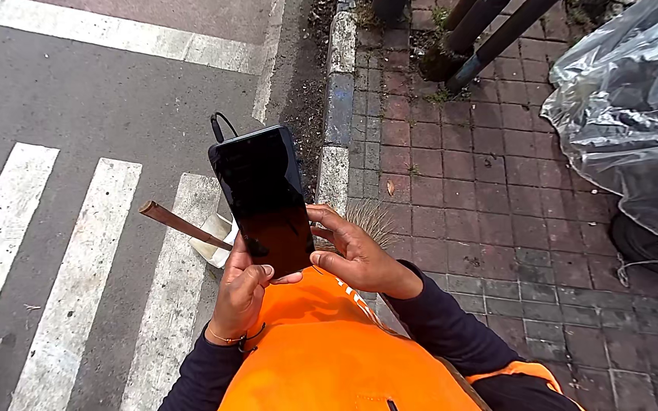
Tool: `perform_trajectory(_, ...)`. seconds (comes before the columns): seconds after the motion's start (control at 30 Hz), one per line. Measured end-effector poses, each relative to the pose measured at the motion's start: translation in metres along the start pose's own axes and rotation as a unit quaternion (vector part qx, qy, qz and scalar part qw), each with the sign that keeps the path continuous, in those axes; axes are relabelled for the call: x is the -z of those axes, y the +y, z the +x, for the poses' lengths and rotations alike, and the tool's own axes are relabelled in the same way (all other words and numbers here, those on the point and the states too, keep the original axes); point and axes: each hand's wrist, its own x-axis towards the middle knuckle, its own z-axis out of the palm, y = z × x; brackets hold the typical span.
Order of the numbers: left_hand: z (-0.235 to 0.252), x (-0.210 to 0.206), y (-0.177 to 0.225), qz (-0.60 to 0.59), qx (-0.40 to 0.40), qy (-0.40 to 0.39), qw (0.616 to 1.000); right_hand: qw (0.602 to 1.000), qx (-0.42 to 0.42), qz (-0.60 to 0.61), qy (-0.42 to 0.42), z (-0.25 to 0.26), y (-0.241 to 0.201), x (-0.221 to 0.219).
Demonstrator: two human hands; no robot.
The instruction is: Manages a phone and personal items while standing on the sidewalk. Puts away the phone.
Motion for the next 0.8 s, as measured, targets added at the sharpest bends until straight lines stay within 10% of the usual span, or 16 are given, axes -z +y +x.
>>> perform_trajectory(0.8, 0.0026, -0.0045, 0.0015, 0.012, 0.003, -0.002, 1.000, 0.999, 0.005, -0.021, 0.023, -0.0016, -0.0011, 0.0000)
